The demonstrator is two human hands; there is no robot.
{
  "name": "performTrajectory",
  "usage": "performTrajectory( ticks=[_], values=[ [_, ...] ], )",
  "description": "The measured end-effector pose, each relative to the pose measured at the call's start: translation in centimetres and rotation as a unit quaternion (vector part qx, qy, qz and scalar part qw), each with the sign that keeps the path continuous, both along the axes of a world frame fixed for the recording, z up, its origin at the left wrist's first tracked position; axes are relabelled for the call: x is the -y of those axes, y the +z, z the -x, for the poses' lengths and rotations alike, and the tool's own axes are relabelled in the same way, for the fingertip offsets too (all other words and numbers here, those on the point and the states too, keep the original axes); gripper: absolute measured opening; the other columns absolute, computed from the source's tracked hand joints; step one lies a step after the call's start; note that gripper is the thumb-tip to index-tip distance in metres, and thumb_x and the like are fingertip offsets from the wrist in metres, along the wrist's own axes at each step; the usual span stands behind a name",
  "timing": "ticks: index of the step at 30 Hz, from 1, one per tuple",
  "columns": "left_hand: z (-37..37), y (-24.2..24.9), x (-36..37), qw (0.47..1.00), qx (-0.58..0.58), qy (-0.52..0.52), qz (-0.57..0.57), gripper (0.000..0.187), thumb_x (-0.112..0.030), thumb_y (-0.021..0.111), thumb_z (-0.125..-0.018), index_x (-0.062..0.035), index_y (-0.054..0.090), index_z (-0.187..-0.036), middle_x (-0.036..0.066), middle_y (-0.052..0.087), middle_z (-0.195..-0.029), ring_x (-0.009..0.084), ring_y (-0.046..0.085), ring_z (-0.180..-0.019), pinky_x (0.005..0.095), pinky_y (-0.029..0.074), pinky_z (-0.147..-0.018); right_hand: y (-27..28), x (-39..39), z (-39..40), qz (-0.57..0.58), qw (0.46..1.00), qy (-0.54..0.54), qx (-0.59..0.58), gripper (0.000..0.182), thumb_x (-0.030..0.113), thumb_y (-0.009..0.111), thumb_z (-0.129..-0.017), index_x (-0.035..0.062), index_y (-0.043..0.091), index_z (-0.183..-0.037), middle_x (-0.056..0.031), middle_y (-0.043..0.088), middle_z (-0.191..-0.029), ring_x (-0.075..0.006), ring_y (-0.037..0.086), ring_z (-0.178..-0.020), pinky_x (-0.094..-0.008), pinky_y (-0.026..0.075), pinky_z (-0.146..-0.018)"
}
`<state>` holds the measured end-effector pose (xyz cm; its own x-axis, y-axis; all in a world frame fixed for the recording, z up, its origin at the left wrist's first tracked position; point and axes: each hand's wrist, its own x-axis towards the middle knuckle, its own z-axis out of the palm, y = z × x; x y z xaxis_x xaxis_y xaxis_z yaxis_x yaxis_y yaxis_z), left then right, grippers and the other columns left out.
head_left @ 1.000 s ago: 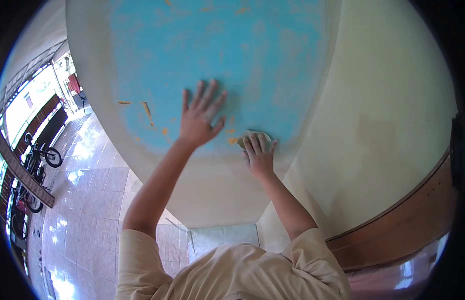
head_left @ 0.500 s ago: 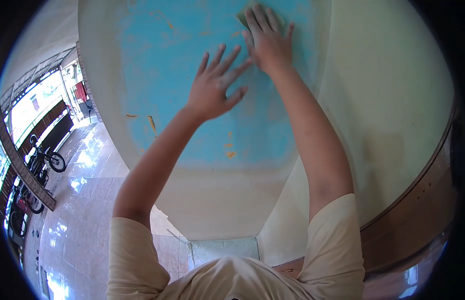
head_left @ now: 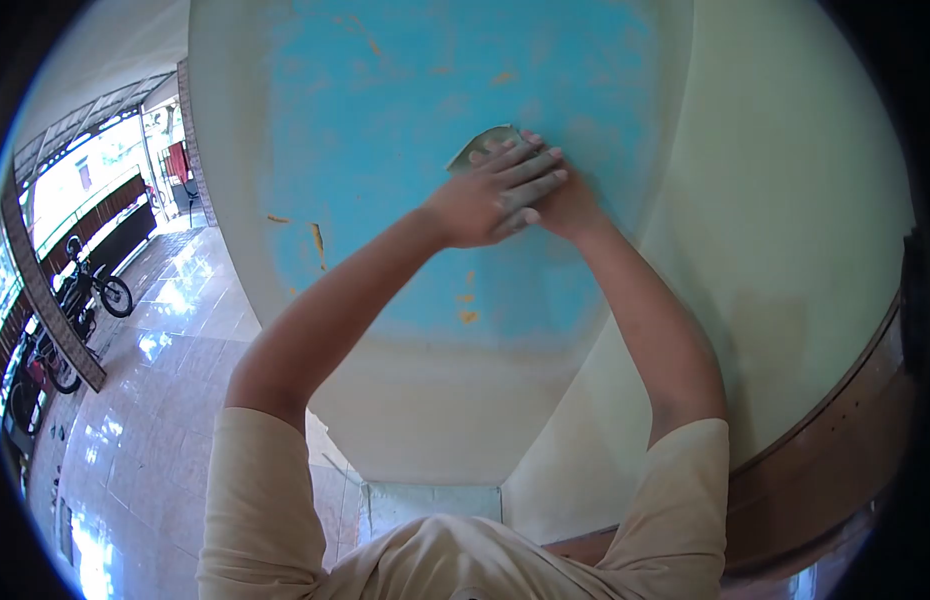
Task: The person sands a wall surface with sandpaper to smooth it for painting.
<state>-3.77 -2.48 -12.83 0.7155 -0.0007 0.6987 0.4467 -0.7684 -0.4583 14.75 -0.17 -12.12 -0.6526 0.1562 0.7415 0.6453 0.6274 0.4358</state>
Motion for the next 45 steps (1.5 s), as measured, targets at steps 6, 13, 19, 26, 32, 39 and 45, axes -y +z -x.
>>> performTrajectory(
  ticks=[6,13,19,26,32,39,45],
  values=[
    [0.6,6.1,-0.2,0.987,-0.052,0.059,-0.139,0.065,-0.058,0.031,-0.101,-0.0169,0.039,-0.151,0.009,0.036,-0.157,0.0356,0.029,-0.146,0.0514,0.024,-0.120,2.7,-1.7,0.6,-0.197,0.980,-0.007,-0.036,0.035,0.022,0.058,-0.092,0.0103,0.059,-0.125,-0.0073,0.061,-0.126,-0.0288,0.056,-0.119,-0.0441,0.046,-0.098],
    [3.3,7.9,-2.1,0.972,-0.041,0.166,-0.164,0.075,-0.065,0.035,-0.096,-0.0173,0.034,-0.154,0.003,0.034,-0.159,0.0261,0.031,-0.146,0.0499,0.024,-0.121,2.6,-1.0,0.7,-0.252,0.966,-0.018,-0.053,0.024,0.024,0.068,-0.082,0.0202,0.069,-0.106,0.0018,0.067,-0.116,-0.0178,0.059,-0.117,-0.0465,0.040,-0.106],
    [3.1,8.3,-0.7,0.958,-0.020,0.226,-0.178,0.079,-0.063,0.046,-0.093,-0.0146,0.033,-0.154,0.004,0.034,-0.159,0.0244,0.031,-0.147,0.0499,0.025,-0.120,3.4,-1.0,0.9,-0.243,0.959,0.017,-0.141,0.025,0.021,0.066,-0.082,0.0219,0.069,-0.107,0.0041,0.067,-0.119,-0.0174,0.058,-0.118,-0.0491,0.032,-0.109],
    [0.4,6.1,-1.2,0.923,0.027,0.290,-0.250,0.064,-0.037,0.064,-0.088,-0.0030,0.051,-0.140,0.014,0.047,-0.148,0.0258,0.040,-0.141,0.0426,0.032,-0.118,4.4,-3.1,-0.3,-0.257,0.891,0.077,-0.366,0.030,0.014,0.060,-0.085,0.0186,0.065,-0.114,0.0001,0.067,-0.117,-0.0260,0.058,-0.119,-0.0554,0.023,-0.109],
    [0.0,3.9,-1.9,0.924,-0.001,0.277,-0.265,0.062,-0.023,0.065,-0.085,-0.0019,0.048,-0.142,0.014,0.040,-0.154,0.0272,0.037,-0.143,0.0441,0.035,-0.116,4.5,-3.6,-0.8,-0.237,0.895,0.142,-0.350,0.026,0.014,0.059,-0.084,0.0152,0.065,-0.109,-0.0030,0.069,-0.113,-0.0284,0.059,-0.117,-0.0530,0.030,-0.108],
    [5.8,11.7,-2.2,0.958,0.015,0.195,-0.208,0.064,-0.043,0.064,-0.087,-0.0188,0.050,-0.144,0.008,0.045,-0.152,0.0278,0.039,-0.142,0.0493,0.028,-0.118,3.7,-3.1,-1.3,-0.214,0.907,0.165,-0.324,0.017,0.025,0.055,-0.093,0.0146,0.069,-0.093,-0.0039,0.071,-0.106,-0.0307,0.062,-0.117,-0.0508,0.036,-0.107],
    [9.4,17.8,-1.5,0.879,0.221,0.342,-0.249,0.079,-0.053,0.052,-0.093,-0.0050,0.034,-0.152,0.017,0.024,-0.162,0.0371,0.009,-0.152,0.0489,0.010,-0.123,3.4,-2.9,-1.3,-0.202,0.906,0.171,-0.331,0.025,0.031,0.052,-0.097,0.0132,0.069,-0.091,-0.0041,0.073,-0.104,-0.0313,0.062,-0.117,-0.0508,0.034,-0.108]
  ],
)
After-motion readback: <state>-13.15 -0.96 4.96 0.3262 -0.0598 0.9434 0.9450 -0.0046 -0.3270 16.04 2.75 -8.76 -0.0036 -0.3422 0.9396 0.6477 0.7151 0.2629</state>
